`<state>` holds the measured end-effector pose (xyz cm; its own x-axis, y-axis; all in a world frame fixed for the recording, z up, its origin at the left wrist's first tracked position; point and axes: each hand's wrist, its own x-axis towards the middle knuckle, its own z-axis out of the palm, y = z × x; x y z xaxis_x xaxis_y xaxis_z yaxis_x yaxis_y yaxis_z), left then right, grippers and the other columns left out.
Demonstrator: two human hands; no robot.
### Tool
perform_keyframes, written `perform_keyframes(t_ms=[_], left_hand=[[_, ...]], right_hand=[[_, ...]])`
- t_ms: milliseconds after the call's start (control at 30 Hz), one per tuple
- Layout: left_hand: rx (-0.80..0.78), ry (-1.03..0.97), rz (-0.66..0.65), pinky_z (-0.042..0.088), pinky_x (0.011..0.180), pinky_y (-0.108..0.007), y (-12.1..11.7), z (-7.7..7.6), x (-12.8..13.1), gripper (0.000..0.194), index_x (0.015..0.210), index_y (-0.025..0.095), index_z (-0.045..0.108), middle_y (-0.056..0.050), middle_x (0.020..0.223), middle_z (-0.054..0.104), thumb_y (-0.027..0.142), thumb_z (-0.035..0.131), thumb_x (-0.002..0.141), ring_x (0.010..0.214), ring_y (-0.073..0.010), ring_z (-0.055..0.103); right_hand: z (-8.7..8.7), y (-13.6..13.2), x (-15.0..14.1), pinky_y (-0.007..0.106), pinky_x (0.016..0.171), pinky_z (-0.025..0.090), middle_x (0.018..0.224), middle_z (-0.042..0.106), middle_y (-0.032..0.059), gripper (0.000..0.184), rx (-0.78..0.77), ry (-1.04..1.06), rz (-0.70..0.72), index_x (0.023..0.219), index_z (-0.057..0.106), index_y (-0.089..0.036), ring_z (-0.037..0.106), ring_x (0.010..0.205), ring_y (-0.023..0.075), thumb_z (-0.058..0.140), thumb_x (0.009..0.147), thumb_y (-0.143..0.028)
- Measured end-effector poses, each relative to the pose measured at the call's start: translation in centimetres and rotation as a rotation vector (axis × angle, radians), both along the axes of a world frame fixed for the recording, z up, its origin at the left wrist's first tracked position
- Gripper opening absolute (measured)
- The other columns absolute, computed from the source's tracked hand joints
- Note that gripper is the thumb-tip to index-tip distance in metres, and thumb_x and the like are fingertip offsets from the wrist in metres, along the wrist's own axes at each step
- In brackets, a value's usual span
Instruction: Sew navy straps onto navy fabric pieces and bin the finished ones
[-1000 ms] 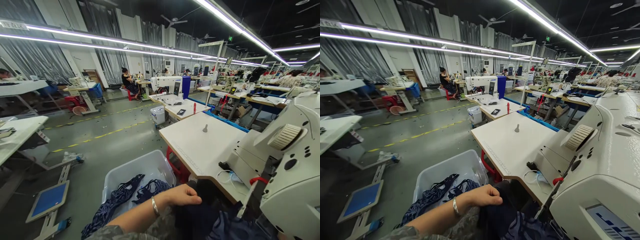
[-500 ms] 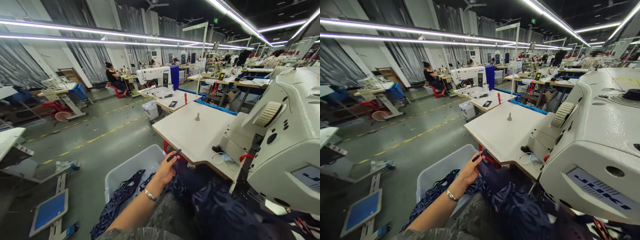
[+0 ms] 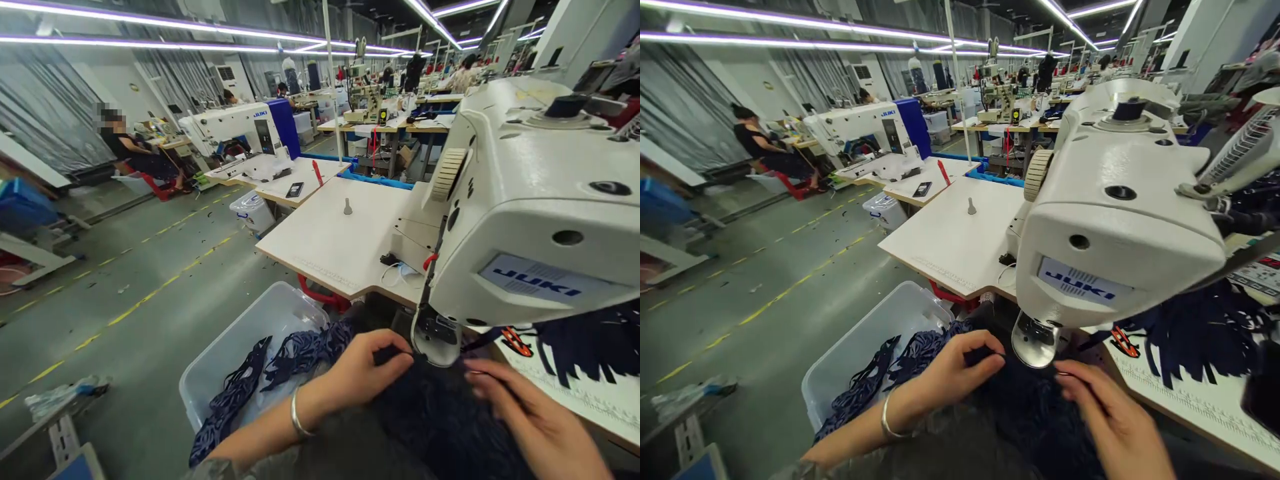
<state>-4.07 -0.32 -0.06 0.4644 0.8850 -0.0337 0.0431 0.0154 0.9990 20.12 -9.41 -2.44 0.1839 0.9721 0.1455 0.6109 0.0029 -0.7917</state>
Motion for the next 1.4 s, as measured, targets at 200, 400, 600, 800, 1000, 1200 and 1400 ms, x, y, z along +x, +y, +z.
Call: perform_keyframes(t_ms=[200, 400, 600, 800, 1000, 1200, 1400], left_hand=[[0.239, 0.108, -0.155, 0.049, 0.079, -0.02, -1.3, -0.3, 3.7, 0.02, 0.103, 0.015, 0.073, -0.004, 0.095, 0.073, 0.018, 0.059, 0.087, 0.087, -0.0148, 0.067], [0.195, 0.07, -0.142, 0.051, 0.079, -0.024, -0.6, -0.2, 2.9, 0.028, 0.117, 0.016, 0.066, -0.003, 0.085, 0.073, 0.025, 0.059, 0.091, 0.078, -0.0142, 0.067], [0.247, 0.078, -0.192, 0.05, 0.082, -0.024, -0.6, -0.5, 3.1, 0.019, 0.105, 0.018, 0.072, -0.004, 0.096, 0.073, 0.022, 0.062, 0.089, 0.086, -0.0157, 0.067], [0.211, 0.127, -0.13, 0.048, 0.071, -0.02, -0.8, -0.7, 3.7, 0.009, 0.088, 0.015, 0.071, -0.001, 0.077, 0.071, 0.017, 0.064, 0.083, 0.072, -0.0133, 0.064], [0.36, 0.263, 0.018, 0.044, 0.06, -0.016, -1.4, -1.3, 3.8, 0.007, 0.083, 0.015, 0.067, 0.001, 0.071, 0.066, 0.013, 0.063, 0.078, 0.062, -0.0096, 0.058], [0.749, 0.341, -0.15, 0.047, 0.066, -0.018, -1.7, -1.7, 2.6, 0.022, 0.106, 0.016, 0.064, -0.005, 0.085, 0.065, 0.022, 0.044, 0.099, 0.073, -0.0115, 0.061], [1.022, 0.493, -0.271, 0.048, 0.062, -0.018, -1.7, -2.5, 2.0, 0.026, 0.117, 0.017, 0.055, -0.006, 0.094, 0.063, 0.02, 0.035, 0.1, 0.074, -0.0122, 0.061]], right_hand=[[0.7, 0.6, -3.6, 0.017, 0.056, 0.052, 0.063, 0.066, -0.0047, 0.025, -0.078, 0.073, 0.026, 0.099, 0.064, -0.029, 0.065, 0.056, 0.0129, 0.057, 0.087, -0.051], [0.4, 0.4, -2.3, 0.018, 0.066, 0.054, 0.077, 0.073, 0.0, 0.029, -0.101, 0.097, -0.079, 0.098, 0.063, -0.027, 0.071, 0.071, 0.0158, 0.056, 0.087, -0.052], [-0.1, 0.3, -2.8, 0.02, 0.068, 0.056, 0.087, 0.075, 0.004, 0.029, -0.098, 0.152, 0.023, 0.1, 0.064, -0.024, 0.072, 0.078, 0.0175, 0.055, 0.089, -0.049], [0.0, 0.1, -3.6, 0.017, 0.064, 0.054, 0.086, 0.073, 0.0007, 0.022, -0.074, 0.121, 0.046, 0.097, 0.064, -0.026, 0.07, 0.075, 0.0148, 0.055, 0.09, -0.045], [0.1, -0.3, -4.2, 0.016, 0.067, 0.053, 0.082, 0.073, -0.0027, 0.017, 0.035, 0.086, 0.119, 0.096, 0.068, -0.03, 0.07, 0.073, 0.0134, 0.055, 0.091, -0.039], [0.8, -0.2, -4.7, 0.02, 0.044, 0.044, 0.068, 0.07, -0.001, 0.033, -0.213, 0.409, 0.086, 0.095, 0.061, -0.023, 0.052, 0.04, 0.0096, 0.043, 0.095, -0.05], [0.7, 0.2, -4.2, 0.02, 0.044, 0.048, 0.063, 0.071, -0.0038, 0.026, -0.163, 0.217, 0.149, 0.099, 0.062, -0.028, 0.061, 0.043, 0.0125, 0.047, 0.093, -0.048]])
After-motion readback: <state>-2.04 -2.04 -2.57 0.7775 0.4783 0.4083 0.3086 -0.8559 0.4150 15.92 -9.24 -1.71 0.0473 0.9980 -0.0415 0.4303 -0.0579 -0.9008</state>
